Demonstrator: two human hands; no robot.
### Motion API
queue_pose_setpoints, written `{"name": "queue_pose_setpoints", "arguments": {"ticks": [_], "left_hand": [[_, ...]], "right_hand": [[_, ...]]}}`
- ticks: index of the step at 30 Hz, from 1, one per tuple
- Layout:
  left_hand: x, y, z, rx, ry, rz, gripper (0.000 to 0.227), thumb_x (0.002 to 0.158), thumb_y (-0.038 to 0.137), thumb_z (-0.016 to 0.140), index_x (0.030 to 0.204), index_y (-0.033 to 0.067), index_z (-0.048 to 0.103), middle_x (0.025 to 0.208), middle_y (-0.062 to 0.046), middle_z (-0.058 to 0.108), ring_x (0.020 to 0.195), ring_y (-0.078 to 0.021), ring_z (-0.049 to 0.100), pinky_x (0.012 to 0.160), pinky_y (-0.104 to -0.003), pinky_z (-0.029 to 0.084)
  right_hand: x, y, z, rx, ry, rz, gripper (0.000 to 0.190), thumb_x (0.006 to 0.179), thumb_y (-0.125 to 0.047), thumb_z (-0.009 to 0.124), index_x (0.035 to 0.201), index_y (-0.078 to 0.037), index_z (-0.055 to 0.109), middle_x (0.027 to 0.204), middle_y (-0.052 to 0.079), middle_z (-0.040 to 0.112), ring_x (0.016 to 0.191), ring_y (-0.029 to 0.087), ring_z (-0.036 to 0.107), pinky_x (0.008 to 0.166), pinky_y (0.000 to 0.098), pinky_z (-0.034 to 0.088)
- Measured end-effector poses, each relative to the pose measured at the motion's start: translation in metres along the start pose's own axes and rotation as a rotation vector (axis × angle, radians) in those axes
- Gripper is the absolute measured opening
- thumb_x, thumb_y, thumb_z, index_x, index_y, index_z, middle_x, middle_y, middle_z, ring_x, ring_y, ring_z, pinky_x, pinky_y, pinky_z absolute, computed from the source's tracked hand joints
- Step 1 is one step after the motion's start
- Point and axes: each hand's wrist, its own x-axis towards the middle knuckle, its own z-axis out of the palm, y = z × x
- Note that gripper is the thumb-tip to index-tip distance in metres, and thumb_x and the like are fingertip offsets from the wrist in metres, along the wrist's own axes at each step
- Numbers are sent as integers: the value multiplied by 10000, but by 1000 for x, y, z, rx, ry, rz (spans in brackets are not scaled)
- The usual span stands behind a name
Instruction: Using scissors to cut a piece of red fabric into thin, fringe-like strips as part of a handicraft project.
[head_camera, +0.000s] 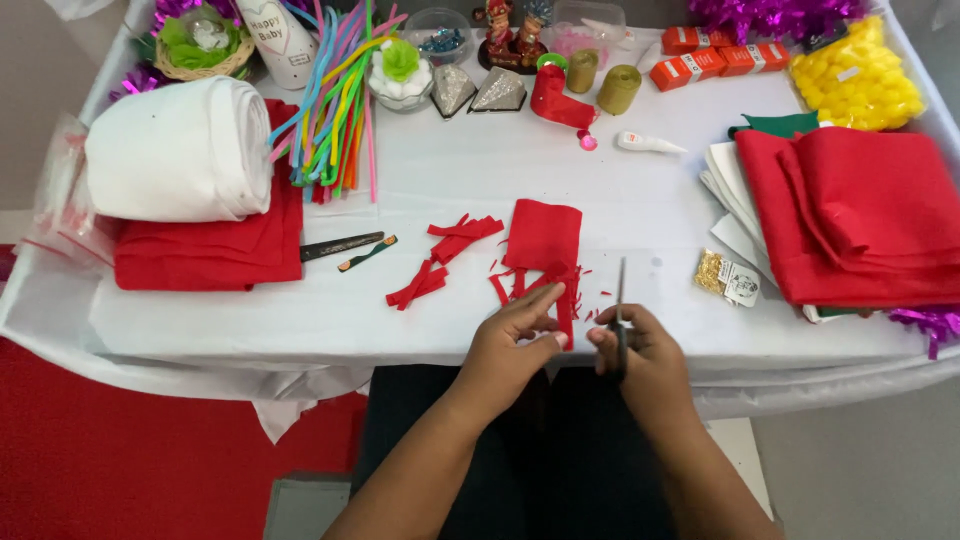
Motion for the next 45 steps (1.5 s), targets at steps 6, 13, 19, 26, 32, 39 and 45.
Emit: {"name": "queue_pose_setpoints", "arguments": {"ticks": [6, 13, 19, 26, 32, 39, 45], "left_hand": [[7, -2, -23, -47, 169, -52, 428, 948, 52, 633, 1368, 116, 684, 1409, -179, 667, 1270, -281, 644, 1057, -391, 510], [8, -13, -44, -90, 258, -118, 549, 881, -16, 700, 1412, 112, 648, 1426, -139, 661, 1040, -150, 692, 969, -344, 556], [2, 6, -58, 56, 296, -215, 566, 897, -16, 692, 1434, 156, 639, 1418, -177, 643, 1107, -249, 739, 963, -369, 573], [2, -15, -59, 230, 308, -227, 414, 877, 73, 740, 1267, 212, 771, 1266, -58, 748, 1057, -208, 754, 909, -320, 587], [2, -13, -55, 285, 209, -171, 595, 827, 71, 740, 1400, 213, 661, 1310, -73, 728, 1110, -231, 739, 980, -361, 556], [0, -21, -59, 232, 245, -166, 330, 905, 153, 712, 1218, 220, 791, 1180, -31, 786, 1113, -213, 717, 931, -331, 550], [8, -8, -42, 197, 364, -246, 178, 822, 166, 823, 979, 244, 860, 774, 6, 786, 708, -111, 705, 695, -261, 565]], "right_hand": [[43, 40, -36, -39, 176, -150, 233, 968, -219, 759, 1077, -49, 644, 540, 90, 609, 542, 149, 529, 560, 243, 358], [58, 25, -42, -82, 113, 43, 256, 918, -306, 806, 1012, -98, 688, 501, 115, 609, 477, 179, 514, 473, 283, 329], [74, 29, -51, -104, 45, 129, 301, 958, -398, 736, 984, -102, 684, 484, 126, 595, 405, 186, 501, 412, 263, 315], [73, 26, -49, 32, 30, 81, 287, 964, -298, 734, 998, -27, 647, 463, 160, 544, 333, 187, 428, 366, 254, 259], [76, 34, -51, 10, 32, 68, 299, 938, -302, 772, 994, -29, 664, 478, 164, 572, 393, 180, 451, 409, 257, 253], [73, 31, -49, -40, 39, 60, 295, 897, -323, 820, 974, -66, 696, 490, 142, 596, 454, 180, 512, 463, 255, 277], [65, 30, -43, -133, 3, 81, 266, 842, -278, 861, 991, -94, 738, 511, 120, 623, 522, 195, 578, 555, 265, 345]]}}
